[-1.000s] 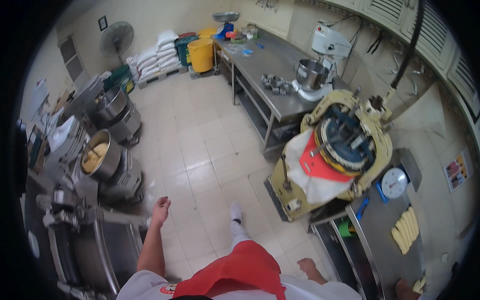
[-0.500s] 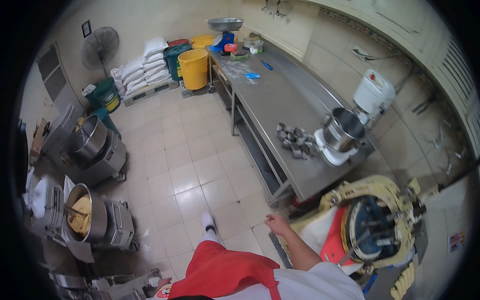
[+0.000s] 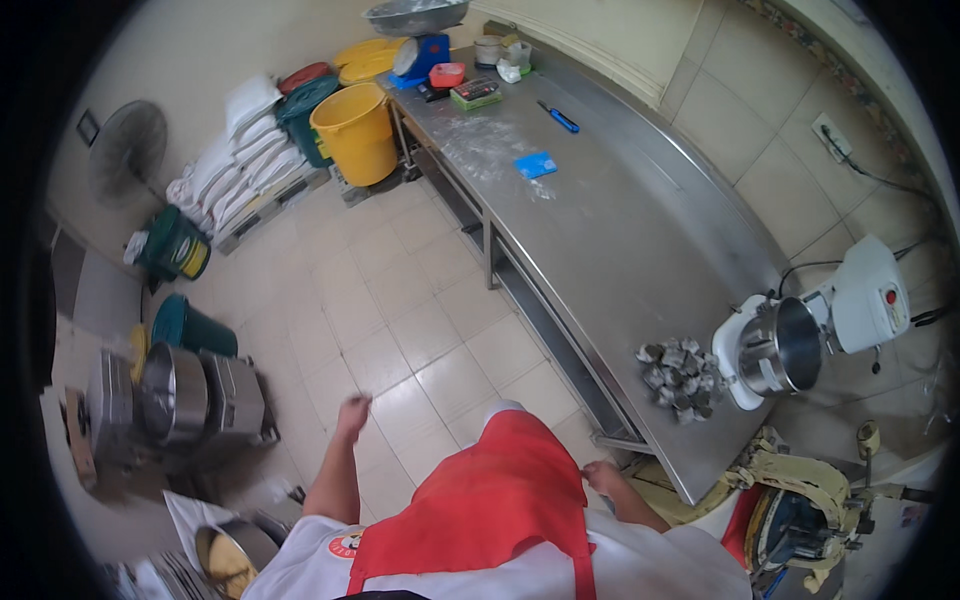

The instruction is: The person prepares pieces of dough by flattening them, adding a filling, and rolling them into shapes before cutting them with scissors and spraying them with liquid.

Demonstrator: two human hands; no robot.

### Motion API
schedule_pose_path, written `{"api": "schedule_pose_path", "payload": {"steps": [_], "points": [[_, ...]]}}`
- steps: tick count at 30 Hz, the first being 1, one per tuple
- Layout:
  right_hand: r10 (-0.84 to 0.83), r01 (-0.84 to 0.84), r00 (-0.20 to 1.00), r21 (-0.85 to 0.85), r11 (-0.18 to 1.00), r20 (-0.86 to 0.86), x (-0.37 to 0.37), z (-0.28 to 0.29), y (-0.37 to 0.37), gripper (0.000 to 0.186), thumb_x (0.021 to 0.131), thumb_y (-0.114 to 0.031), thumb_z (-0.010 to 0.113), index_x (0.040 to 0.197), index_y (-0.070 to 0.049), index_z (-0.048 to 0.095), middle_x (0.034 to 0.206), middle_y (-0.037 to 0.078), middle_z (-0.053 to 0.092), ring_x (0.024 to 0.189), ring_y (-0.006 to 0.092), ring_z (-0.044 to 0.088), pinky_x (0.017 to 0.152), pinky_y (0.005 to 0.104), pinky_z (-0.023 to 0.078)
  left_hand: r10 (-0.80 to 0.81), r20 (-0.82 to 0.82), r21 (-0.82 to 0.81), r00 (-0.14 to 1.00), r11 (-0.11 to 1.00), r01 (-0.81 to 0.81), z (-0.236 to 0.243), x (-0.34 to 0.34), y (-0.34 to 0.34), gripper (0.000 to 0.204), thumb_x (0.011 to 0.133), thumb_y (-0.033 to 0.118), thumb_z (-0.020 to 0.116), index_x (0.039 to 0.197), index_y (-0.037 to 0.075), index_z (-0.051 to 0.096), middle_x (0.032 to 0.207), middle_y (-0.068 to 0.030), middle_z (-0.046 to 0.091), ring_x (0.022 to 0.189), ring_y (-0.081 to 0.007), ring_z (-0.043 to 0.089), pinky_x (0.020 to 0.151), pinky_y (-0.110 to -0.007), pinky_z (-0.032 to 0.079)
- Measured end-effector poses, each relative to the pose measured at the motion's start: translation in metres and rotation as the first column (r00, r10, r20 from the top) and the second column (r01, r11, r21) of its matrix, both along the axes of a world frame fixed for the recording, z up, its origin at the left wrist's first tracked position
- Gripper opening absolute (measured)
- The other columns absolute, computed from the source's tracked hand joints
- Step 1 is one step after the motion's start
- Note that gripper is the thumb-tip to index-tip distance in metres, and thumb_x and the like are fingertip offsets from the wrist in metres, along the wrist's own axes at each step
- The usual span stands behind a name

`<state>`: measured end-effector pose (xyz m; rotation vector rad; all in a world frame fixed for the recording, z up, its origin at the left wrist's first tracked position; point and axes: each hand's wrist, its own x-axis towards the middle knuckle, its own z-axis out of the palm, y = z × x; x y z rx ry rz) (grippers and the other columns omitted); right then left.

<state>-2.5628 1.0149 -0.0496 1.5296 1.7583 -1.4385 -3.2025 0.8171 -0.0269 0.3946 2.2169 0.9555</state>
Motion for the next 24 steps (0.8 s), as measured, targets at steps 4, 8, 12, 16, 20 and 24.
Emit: {"api": "schedule_pose_path", "payload": {"steps": [4, 8, 12, 16, 20, 24], "points": [[0.124, -0.124, 0.99, 0.004, 0.992, -0.071, -0.037, -0.051, 0.035, 0.035, 0.098, -0.027, 0.069, 0.124, -0.005, 0.076, 0.113, 0.016, 0.078, 0.097, 0.0285, 0.075, 0.085, 0.0407, 0.061, -0.112, 0.207, 0.399, 0.972, 0.917, 0.02, 0.093, -0.097, 0.264, 0.051, 0.105, 0.033, 0.068, 0.142, -0.002, 0.062, 0.127, -0.0117, 0.073, 0.11, -0.0196, 0.069, 0.097, -0.033, 0.053], [0.114, -0.114, 0.993, -0.024, 0.993, -0.012, -0.133, -0.074, 0.157, 0.035, 0.098, -0.027, 0.069, 0.124, -0.005, 0.076, 0.113, 0.016, 0.078, 0.097, 0.0285, 0.075, 0.085, 0.0409, 0.061, -0.304, 0.24, 0.55, 0.922, 0.825, 0.129, 0.172, -0.157, 0.48, 0.047, 0.108, 0.032, 0.064, 0.144, 0.002, 0.059, 0.135, -0.0097, 0.069, 0.119, -0.02, 0.068, 0.103, -0.033, 0.051], [-0.038, 0.04, 0.999, 0.115, 0.993, -0.026, -0.252, -0.054, 0.324, 0.035, 0.098, -0.027, 0.069, 0.125, -0.006, 0.076, 0.112, 0.015, 0.078, 0.097, 0.0286, 0.075, 0.085, 0.041, 0.061, -0.481, 0.229, 0.702, 0.846, 0.684, 0.199, 0.265, -0.194, 0.675, 0.046, 0.109, 0.032, 0.063, 0.142, 0.001, 0.06, 0.135, -0.0103, 0.069, 0.118, -0.0196, 0.068, 0.102, -0.034, 0.052], [-0.242, 0.298, 0.943, 0.255, 0.92, -0.228, -0.364, 0.011, 0.5, 0.035, 0.099, -0.027, 0.068, 0.125, -0.006, 0.075, 0.112, 0.015, 0.078, 0.096, 0.0286, 0.075, 0.085, 0.0412, 0.06, -0.598, 0.156, 0.844, 0.787, 0.494, 0.208, 0.345, -0.242, 0.861, 0.042, 0.11, 0.03, 0.062, 0.138, -0.001, 0.061, 0.13, -0.0113, 0.071, 0.116, -0.0183, 0.069, 0.1, -0.032, 0.054], [-0.321, 0.448, 0.869, 0.325, 0.833, -0.376, -0.452, 0.06, 0.64, 0.035, 0.099, -0.028, 0.068, 0.126, -0.006, 0.075, 0.112, 0.015, 0.078, 0.096, 0.0286, 0.075, 0.085, 0.0414, 0.06, -0.642, 0.076, 0.907, 0.763, 0.362, 0.214, 0.403, -0.298, 1.085, 0.036, 0.111, 0.03, 0.058, 0.128, 0.0, 0.064, 0.119, -0.0083, 0.071, 0.107, -0.0169, 0.069, 0.093, -0.032, 0.055], [-0.427, 0.545, 0.829, 0.35, 0.762, -0.361, -0.503, 0.065, 0.713, 0.035, 0.1, -0.028, 0.067, 0.126, -0.006, 0.075, 0.111, 0.015, 0.078, 0.096, 0.0286, 0.075, 0.085, 0.0415, 0.06, -0.614, 0.301, 0.934, 0.73, 0.344, -0.096, 0.46, -0.354, 1.308, 0.029, 0.111, 0.028, 0.054, 0.124, 0.004, 0.062, 0.112, -0.0069, 0.072, 0.099, -0.0195, 0.07, 0.086, -0.033, 0.054]]}}
